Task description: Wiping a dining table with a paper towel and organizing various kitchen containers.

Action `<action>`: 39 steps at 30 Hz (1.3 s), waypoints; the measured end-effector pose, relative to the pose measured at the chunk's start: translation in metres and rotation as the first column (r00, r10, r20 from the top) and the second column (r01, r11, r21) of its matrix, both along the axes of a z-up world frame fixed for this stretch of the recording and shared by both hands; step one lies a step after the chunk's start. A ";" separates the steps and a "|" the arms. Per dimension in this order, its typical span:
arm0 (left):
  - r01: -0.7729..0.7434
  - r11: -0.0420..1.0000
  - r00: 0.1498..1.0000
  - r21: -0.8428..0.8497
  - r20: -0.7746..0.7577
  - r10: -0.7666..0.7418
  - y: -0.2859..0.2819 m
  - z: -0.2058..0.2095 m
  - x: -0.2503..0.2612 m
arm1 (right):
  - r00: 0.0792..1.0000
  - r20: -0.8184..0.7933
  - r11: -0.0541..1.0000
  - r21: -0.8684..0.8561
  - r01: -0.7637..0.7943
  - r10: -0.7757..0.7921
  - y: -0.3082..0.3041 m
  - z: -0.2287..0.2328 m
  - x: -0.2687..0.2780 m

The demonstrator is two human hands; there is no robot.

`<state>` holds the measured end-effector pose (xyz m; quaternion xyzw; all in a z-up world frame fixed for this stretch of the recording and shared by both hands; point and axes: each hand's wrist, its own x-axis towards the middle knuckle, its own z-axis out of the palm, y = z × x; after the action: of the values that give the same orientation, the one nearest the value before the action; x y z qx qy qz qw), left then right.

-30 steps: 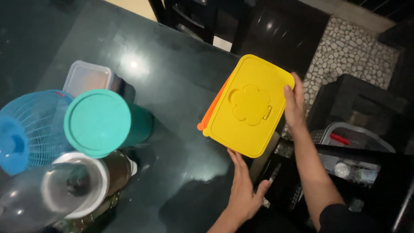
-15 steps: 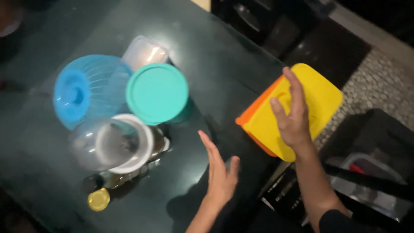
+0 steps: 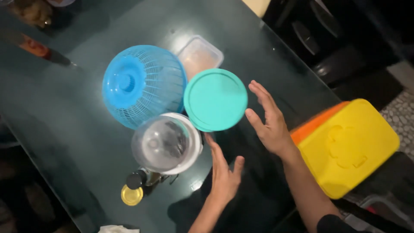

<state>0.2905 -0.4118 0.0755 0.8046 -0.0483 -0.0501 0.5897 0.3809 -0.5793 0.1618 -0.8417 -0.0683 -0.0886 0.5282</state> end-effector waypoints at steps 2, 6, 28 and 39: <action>-0.007 1.000 1.000 -0.003 -0.022 0.007 0.003 -0.004 0.006 | 1.000 0.013 1.000 -0.027 -0.012 0.012 0.005 -0.009 0.014; 0.001 0.999 0.994 0.041 -0.111 0.003 0.007 -0.014 0.014 | 0.999 -0.014 0.999 -0.005 -0.035 0.035 0.012 -0.024 0.036; 0.088 0.995 0.992 -0.045 0.098 -0.083 0.001 0.000 -0.008 | 0.993 -0.078 0.995 0.033 0.090 -0.087 0.002 -0.016 -0.010; 0.193 0.980 0.979 -0.053 0.085 -0.188 -0.004 0.014 -0.081 | 0.967 -0.140 0.974 0.037 0.222 -0.215 -0.013 -0.006 -0.108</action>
<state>0.2093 -0.4153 0.0892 0.7793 -0.1500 -0.0730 0.6040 0.2733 -0.5918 0.1555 -0.8340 0.0632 -0.0910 0.5406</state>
